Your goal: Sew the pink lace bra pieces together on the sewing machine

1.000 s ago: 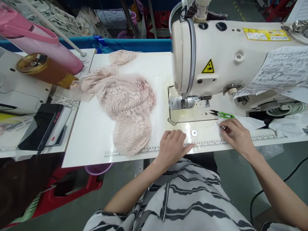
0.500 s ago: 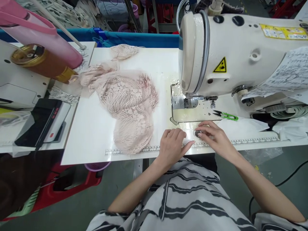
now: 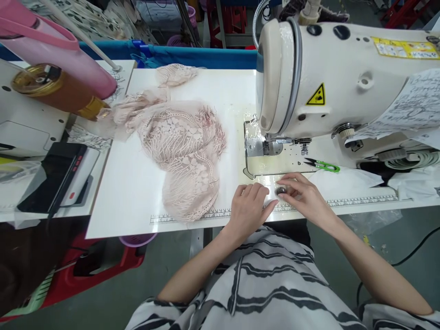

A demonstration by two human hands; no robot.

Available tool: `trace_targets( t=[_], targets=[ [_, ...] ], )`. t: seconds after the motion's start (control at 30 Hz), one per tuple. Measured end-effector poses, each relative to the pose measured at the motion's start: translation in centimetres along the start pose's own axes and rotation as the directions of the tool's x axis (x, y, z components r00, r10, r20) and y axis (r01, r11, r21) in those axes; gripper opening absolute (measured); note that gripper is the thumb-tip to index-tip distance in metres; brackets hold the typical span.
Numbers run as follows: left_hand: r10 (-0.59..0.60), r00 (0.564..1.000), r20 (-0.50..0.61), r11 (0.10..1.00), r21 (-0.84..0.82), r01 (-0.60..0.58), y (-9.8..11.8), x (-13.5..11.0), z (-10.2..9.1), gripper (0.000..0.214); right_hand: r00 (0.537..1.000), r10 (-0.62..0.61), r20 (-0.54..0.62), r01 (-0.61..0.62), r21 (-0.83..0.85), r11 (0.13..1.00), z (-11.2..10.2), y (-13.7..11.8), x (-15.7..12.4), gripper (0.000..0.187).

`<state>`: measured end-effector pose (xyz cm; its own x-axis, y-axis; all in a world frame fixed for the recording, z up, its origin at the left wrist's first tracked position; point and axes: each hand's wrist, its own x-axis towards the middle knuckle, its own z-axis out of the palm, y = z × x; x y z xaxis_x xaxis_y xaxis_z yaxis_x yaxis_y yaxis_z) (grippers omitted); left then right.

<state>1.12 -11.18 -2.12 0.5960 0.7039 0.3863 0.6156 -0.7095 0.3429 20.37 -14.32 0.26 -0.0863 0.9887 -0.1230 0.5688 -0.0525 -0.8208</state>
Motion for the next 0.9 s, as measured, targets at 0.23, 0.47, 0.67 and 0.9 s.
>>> trace_targets(
  t=[0.23,0.47,0.67,0.9],
  targets=[
    [0.037,0.998,0.043,0.999,0.015,-0.038,0.5,1.0,0.1,0.017,0.994,-0.029,-0.104,0.031,0.017,0.999,-0.3,-0.4,0.1,0.022],
    [0.37,0.911,0.184,0.922,0.05,-0.384,0.0,0.7,-0.6,0.038,0.929,-0.13,-0.347,-0.053,-0.472,0.88,-4.0,1.9,-2.6,0.023],
    [0.357,0.921,0.154,0.923,0.096,-0.374,-0.9,-0.5,-1.3,0.045,0.752,0.027,-0.659,-0.486,-0.526,0.698,-8.8,7.4,-5.0,0.039],
    [0.462,0.881,-0.098,0.882,0.151,-0.446,-2.8,-0.2,0.3,0.056,0.72,0.07,-0.69,-0.533,-0.485,0.693,-12.0,9.7,-4.1,0.014]
  ],
)
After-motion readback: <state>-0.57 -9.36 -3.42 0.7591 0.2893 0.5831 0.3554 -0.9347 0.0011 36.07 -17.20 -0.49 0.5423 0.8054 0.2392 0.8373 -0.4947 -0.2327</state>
